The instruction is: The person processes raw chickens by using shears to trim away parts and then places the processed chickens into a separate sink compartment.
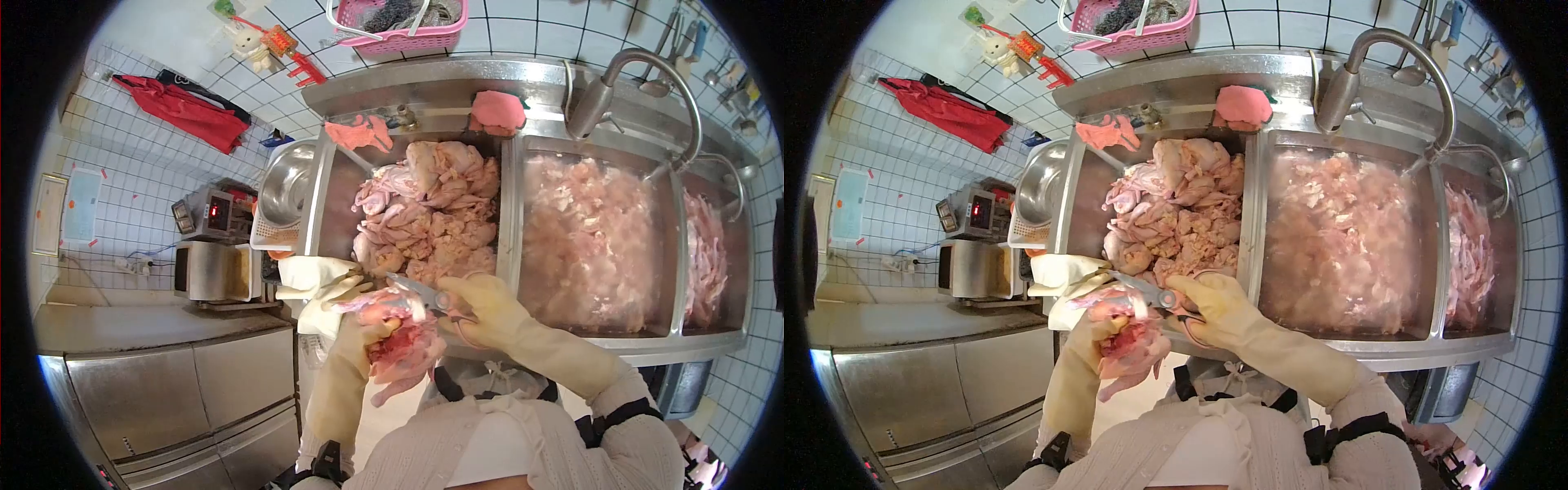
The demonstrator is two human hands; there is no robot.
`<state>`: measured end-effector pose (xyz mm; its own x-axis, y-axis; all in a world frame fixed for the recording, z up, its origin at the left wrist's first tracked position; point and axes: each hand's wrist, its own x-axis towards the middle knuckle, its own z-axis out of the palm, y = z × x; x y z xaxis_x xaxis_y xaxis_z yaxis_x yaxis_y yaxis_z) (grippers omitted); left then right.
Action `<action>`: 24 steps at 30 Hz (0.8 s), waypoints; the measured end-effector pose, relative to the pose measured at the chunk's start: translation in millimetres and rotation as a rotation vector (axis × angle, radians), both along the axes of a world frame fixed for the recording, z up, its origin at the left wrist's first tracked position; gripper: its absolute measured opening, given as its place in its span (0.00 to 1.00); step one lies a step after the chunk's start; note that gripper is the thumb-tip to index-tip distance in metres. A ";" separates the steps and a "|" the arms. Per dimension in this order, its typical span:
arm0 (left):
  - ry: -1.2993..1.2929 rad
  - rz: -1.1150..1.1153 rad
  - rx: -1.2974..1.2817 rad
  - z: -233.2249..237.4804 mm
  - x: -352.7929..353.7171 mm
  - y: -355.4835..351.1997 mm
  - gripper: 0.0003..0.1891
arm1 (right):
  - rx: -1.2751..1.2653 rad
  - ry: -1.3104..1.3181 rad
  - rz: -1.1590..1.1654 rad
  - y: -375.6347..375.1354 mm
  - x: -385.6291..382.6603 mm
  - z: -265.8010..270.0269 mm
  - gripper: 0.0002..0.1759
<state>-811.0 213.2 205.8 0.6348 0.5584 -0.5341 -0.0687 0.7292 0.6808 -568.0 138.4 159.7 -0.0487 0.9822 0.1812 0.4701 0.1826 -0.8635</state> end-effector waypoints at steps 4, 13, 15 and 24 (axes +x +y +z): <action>0.308 -0.080 0.156 -54.9 -5.9 8.8 0.18 | -0.110 0.210 -0.140 13.3 -12.7 -32.3 0.20; 0.401 0.136 0.197 5.9 2.8 -5.1 0.19 | -0.665 0.290 0.068 2.8 36.6 -6.3 0.24; 0.359 0.204 0.157 18.3 11.6 -5.1 0.20 | -0.554 0.197 0.121 -2.7 41.4 2.1 0.27; 0.400 0.304 0.261 17.7 13.8 -7.3 0.21 | -0.427 -0.054 0.332 -2.6 79.6 7.8 0.24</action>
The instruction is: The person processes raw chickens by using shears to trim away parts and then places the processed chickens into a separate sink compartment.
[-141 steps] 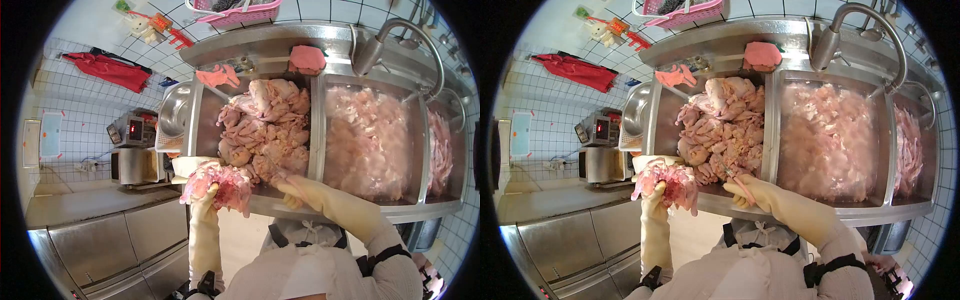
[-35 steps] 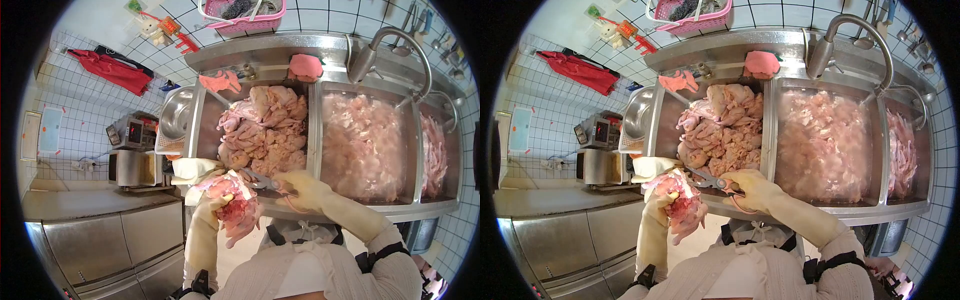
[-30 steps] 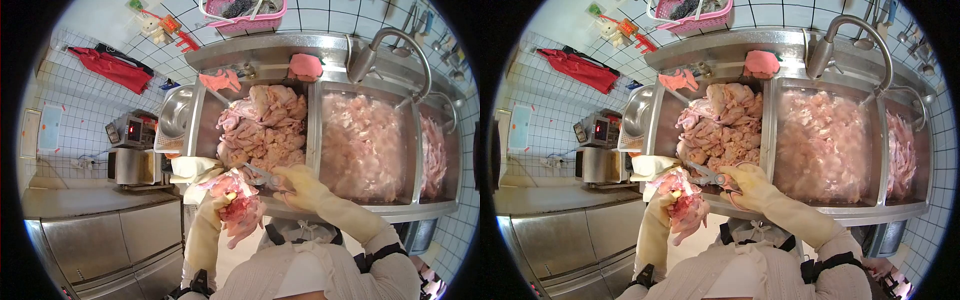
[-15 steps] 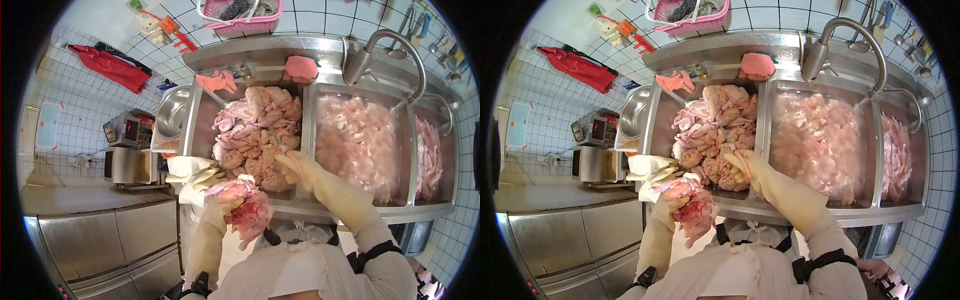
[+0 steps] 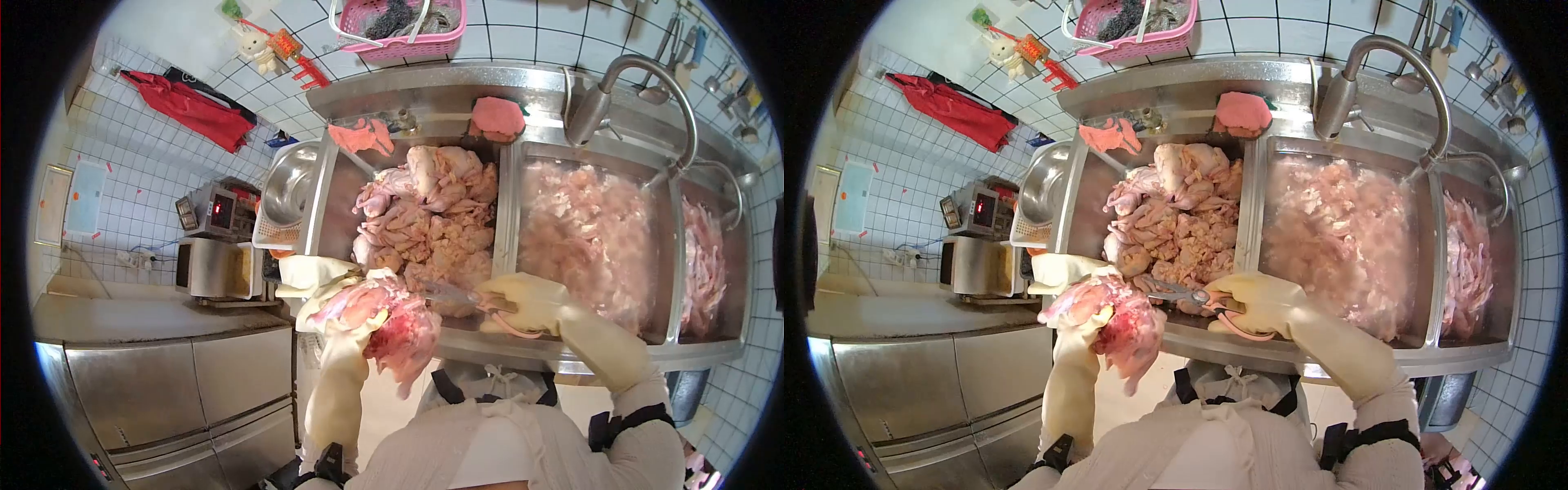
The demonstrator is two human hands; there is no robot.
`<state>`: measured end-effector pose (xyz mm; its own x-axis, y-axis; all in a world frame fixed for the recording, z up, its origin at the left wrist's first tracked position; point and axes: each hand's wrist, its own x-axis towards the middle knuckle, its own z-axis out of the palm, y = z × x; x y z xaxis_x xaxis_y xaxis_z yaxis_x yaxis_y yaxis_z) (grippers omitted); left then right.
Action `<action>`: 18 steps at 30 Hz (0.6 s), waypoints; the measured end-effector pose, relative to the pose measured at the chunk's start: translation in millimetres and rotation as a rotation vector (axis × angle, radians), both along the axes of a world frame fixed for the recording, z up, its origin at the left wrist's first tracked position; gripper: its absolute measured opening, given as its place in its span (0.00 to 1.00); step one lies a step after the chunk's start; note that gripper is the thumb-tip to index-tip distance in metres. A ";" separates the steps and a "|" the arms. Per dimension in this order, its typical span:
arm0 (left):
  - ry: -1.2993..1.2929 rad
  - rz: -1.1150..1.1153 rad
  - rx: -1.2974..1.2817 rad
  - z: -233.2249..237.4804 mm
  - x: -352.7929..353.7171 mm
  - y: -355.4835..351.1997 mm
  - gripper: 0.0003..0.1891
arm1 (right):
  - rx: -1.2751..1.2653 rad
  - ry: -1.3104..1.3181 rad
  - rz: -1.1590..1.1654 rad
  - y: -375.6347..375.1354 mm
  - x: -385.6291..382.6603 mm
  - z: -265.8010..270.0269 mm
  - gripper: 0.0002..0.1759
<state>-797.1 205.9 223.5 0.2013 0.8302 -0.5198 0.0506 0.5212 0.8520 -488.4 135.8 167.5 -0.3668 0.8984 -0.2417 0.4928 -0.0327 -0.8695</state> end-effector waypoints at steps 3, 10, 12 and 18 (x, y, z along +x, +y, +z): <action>0.043 0.064 0.034 1.0 -0.9 -7.7 0.21 | 0.007 0.102 -0.024 -6.1 14.5 23.4 0.23; 0.092 0.136 0.107 2.4 6.2 -21.3 0.22 | 0.205 -0.189 0.026 -13.3 28.0 76.6 0.18; 0.103 0.163 0.124 1.9 12.2 -26.0 0.22 | 0.295 -0.192 0.010 -17.0 27.6 75.4 0.17; 0.138 0.228 0.227 0.7 30.0 -38.0 0.23 | -0.046 -0.048 -0.084 -43.3 4.8 52.7 0.20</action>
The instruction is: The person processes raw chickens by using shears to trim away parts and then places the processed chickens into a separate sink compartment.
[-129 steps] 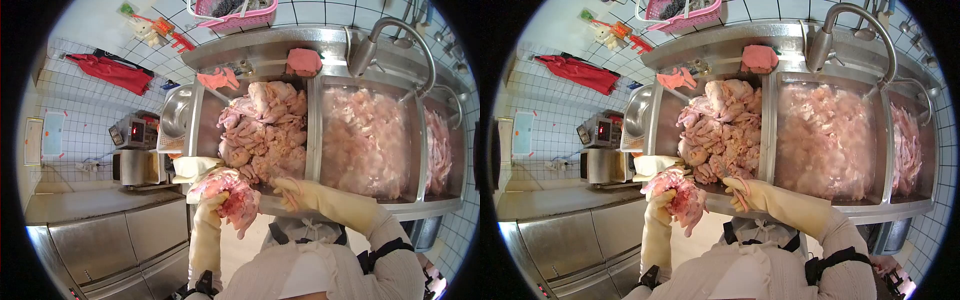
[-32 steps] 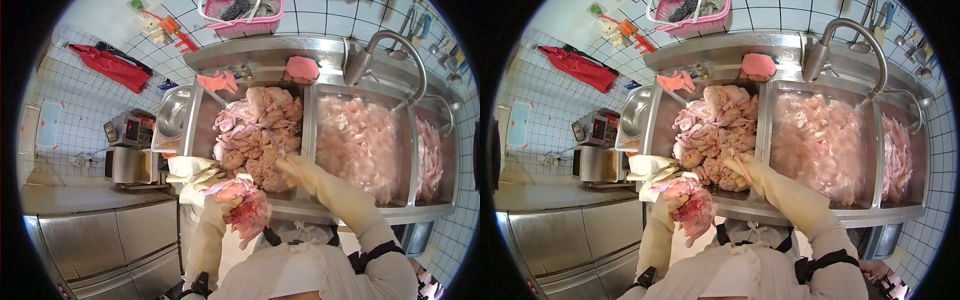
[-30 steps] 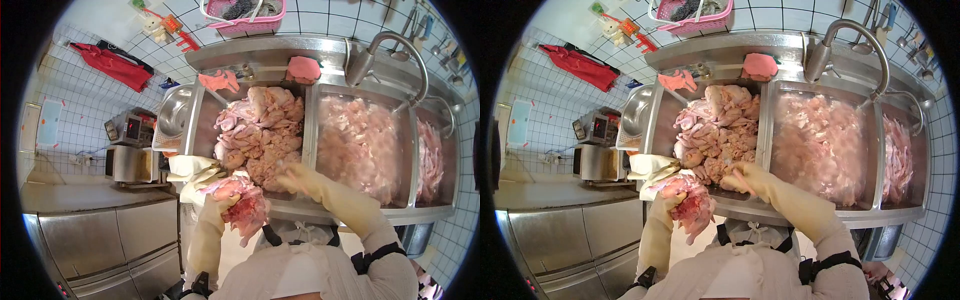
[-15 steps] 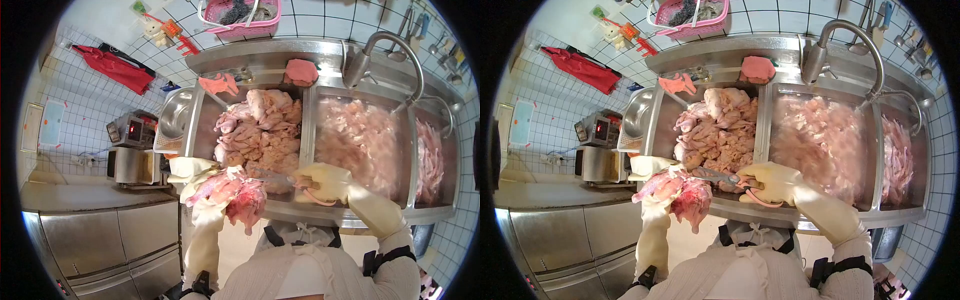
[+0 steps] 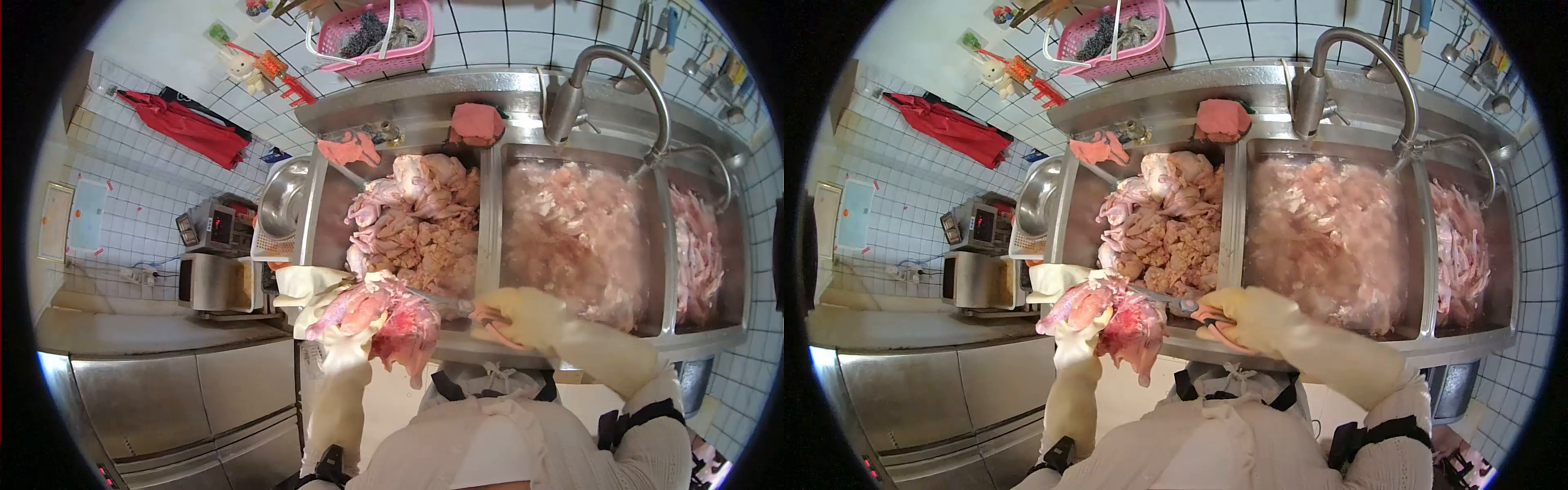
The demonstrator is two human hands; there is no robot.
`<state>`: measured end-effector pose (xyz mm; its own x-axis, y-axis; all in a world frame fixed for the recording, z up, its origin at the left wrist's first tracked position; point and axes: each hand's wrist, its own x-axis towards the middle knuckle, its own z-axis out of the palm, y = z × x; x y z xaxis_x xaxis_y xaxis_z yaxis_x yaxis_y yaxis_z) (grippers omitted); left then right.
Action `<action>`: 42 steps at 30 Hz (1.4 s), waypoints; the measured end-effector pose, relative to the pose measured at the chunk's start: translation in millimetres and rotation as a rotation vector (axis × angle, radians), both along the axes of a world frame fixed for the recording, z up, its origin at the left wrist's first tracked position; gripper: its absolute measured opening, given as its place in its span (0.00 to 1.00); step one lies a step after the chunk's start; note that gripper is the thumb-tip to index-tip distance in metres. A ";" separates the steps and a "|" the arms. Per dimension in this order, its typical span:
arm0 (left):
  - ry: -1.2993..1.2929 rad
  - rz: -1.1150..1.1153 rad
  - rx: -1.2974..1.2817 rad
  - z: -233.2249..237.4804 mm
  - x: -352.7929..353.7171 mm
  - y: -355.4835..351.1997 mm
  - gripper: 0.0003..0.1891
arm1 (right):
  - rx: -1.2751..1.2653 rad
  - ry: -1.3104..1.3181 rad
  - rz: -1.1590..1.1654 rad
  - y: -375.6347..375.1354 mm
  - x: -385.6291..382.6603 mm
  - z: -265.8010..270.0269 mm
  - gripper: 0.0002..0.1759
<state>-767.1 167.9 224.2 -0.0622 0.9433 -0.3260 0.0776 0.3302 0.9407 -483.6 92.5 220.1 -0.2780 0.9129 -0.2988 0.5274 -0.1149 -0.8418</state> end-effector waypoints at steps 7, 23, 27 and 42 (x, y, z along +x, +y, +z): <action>0.094 -0.043 0.198 -20.0 11.3 -6.9 0.28 | -0.669 0.963 -0.333 -20.3 -27.9 -9.9 0.24; 0.068 -0.109 0.015 -9.6 20.4 2.0 0.31 | -0.917 1.448 -0.261 -10.5 -65.1 -28.1 0.19; 0.122 -0.042 -0.031 -6.2 13.5 -0.5 0.32 | -0.757 1.203 -0.676 7.9 -82.2 -17.9 0.22; 0.366 0.009 -0.211 -50.3 -69.3 17.2 0.38 | 0.050 0.046 0.106 57.2 -42.0 -33.9 0.23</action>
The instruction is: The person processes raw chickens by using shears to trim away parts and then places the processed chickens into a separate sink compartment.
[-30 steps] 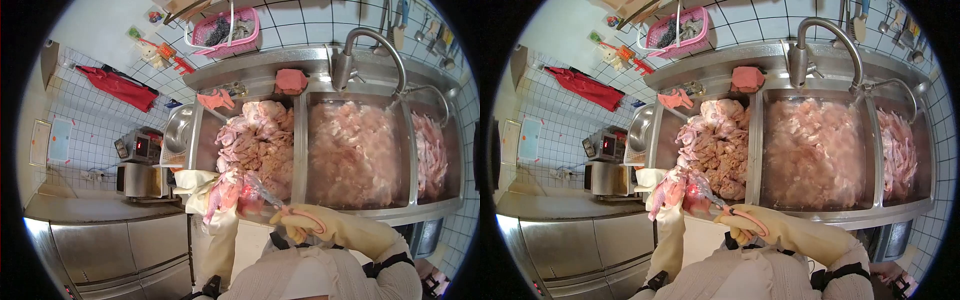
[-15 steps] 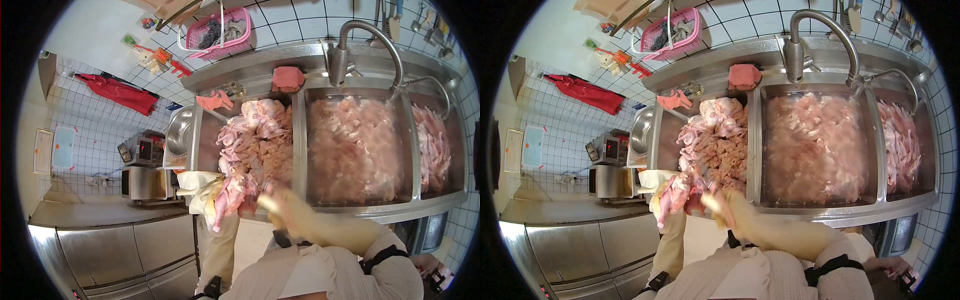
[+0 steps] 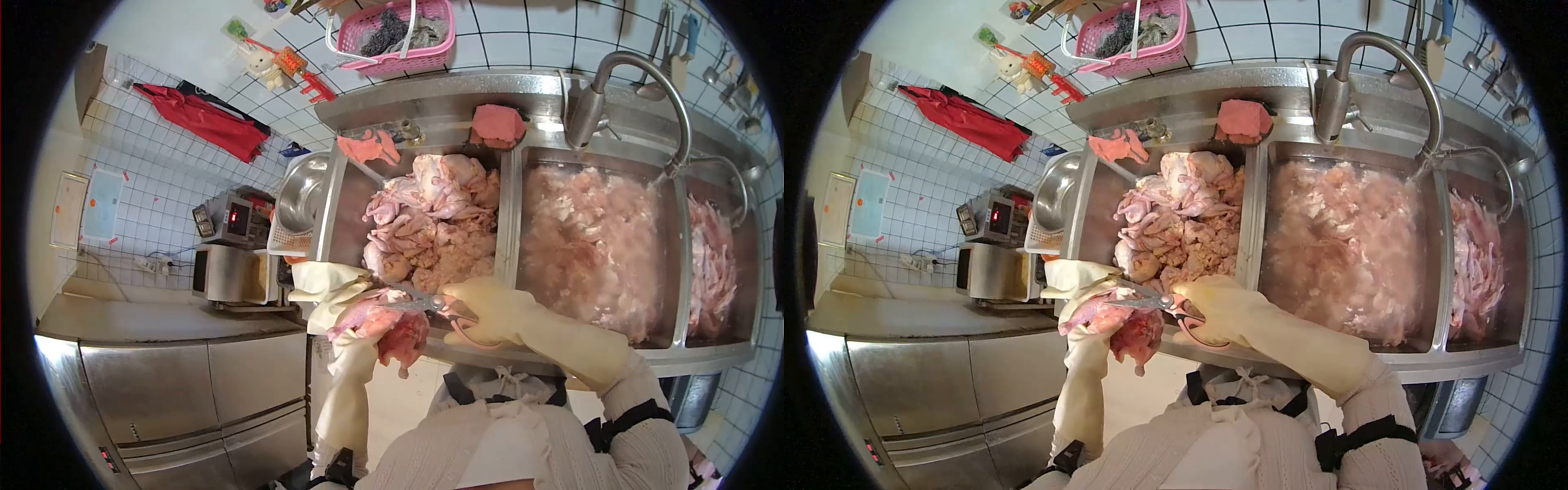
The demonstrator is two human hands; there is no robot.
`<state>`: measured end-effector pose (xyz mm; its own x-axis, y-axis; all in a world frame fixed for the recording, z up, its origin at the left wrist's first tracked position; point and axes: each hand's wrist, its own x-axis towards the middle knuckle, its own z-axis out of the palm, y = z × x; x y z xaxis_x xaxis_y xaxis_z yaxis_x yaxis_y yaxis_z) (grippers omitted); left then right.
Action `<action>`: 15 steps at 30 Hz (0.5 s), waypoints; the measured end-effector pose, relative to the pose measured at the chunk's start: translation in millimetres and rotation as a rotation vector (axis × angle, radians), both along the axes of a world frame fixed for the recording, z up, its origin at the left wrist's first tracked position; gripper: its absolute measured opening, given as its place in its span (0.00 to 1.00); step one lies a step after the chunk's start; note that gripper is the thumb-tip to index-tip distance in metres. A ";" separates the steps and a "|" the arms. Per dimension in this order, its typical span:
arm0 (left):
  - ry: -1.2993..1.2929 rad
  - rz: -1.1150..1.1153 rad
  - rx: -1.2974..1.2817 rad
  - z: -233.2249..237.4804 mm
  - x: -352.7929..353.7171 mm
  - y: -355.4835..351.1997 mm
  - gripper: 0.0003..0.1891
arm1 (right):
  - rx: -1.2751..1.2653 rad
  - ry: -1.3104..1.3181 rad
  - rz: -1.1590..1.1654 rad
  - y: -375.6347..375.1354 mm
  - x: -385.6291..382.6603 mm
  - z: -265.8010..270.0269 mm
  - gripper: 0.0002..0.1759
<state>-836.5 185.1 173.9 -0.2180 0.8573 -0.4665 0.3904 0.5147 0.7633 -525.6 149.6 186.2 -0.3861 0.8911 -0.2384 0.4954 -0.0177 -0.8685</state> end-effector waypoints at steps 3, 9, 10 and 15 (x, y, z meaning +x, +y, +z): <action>0.706 -1.015 0.265 -58.5 -72.4 1.0 0.26 | 0.186 -0.069 0.016 3.6 4.3 -0.2 0.18; -0.013 -0.197 -0.086 -11.0 -25.2 -2.4 0.26 | 0.256 -0.080 0.099 6.8 5.4 -21.1 0.19; -0.039 -0.176 -0.093 -6.0 -19.5 -3.3 0.26 | 0.264 -0.035 -0.005 2.2 -0.9 -25.5 0.20; -0.063 -0.136 -0.111 0.7 -21.1 -6.9 0.26 | -0.515 0.456 -0.536 13.7 -16.7 -13.1 0.19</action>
